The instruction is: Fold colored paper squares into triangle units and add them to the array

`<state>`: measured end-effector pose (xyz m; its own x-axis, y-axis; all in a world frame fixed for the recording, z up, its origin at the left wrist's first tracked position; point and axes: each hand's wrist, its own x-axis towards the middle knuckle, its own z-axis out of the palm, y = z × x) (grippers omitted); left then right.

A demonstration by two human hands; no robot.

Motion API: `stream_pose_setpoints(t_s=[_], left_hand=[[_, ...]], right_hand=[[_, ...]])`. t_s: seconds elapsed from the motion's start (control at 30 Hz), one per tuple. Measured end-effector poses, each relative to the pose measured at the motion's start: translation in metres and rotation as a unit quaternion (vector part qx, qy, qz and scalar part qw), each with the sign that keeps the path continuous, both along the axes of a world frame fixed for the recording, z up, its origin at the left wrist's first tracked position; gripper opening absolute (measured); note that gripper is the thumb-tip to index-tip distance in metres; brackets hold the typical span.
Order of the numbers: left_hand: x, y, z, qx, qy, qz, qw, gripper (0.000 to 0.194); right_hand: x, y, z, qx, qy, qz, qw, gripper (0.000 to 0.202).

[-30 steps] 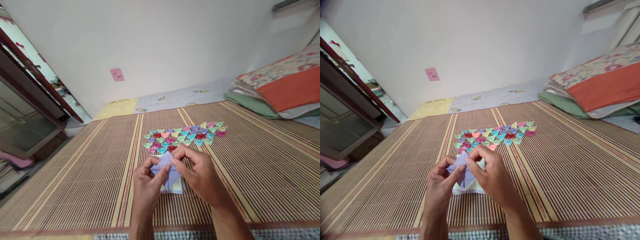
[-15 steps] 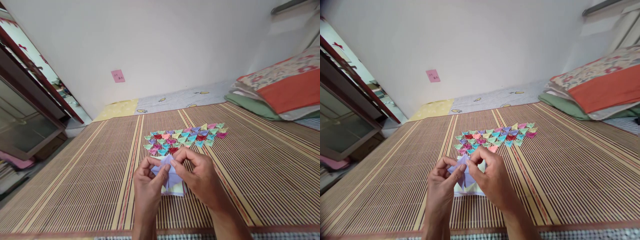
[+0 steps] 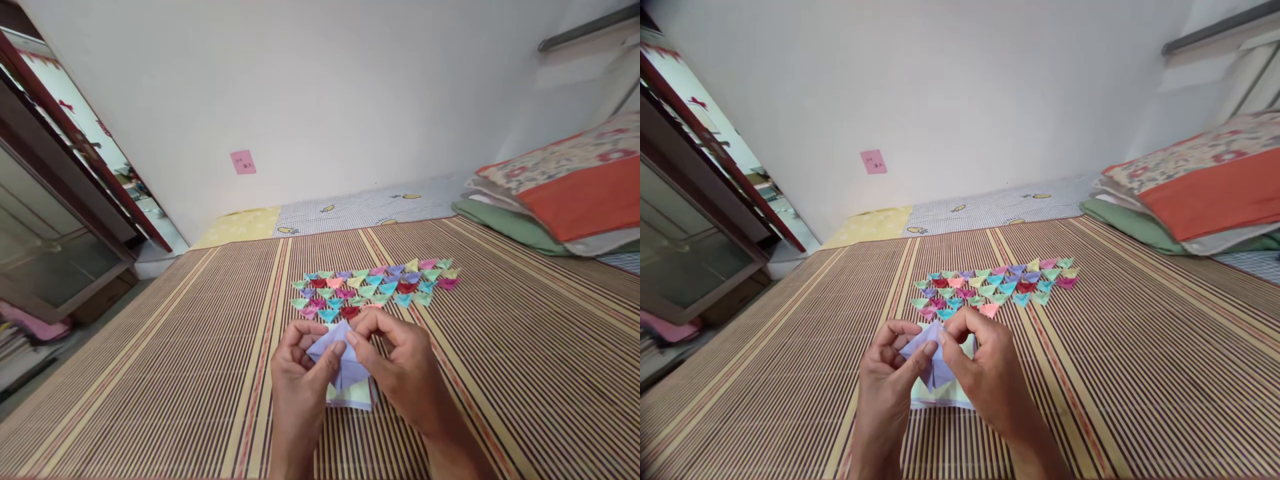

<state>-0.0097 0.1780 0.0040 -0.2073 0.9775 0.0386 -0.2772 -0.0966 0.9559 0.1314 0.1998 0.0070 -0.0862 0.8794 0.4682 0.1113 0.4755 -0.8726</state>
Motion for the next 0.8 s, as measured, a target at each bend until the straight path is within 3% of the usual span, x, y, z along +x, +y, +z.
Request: stream_pose_setpoints(t_s=[0.17, 0.3, 0.5, 0.8], left_hand=[[0.0, 0.0, 0.0, 0.007, 0.009, 0.006, 1.0, 0.036], [0.003, 0.0, 0.0, 0.013, 0.018, 0.018, 1.0, 0.039], [0.007, -0.001, -0.002, 0.028, 0.033, 0.031, 0.999, 0.044], [-0.004, 0.003, -0.005, 0.003, 0.037, -0.043, 0.998, 0.028]], right_hand=[[0.0, 0.001, -0.001, 0.0, -0.003, -0.007, 1.0, 0.024], [0.0, 0.003, -0.002, -0.034, 0.027, -0.002, 0.999, 0.005], [-0.002, 0.003, 0.001, -0.043, 0.002, 0.031, 0.999, 0.023], [0.001, 0.003, 0.001, -0.014, -0.019, -0.014, 1.0, 0.027]])
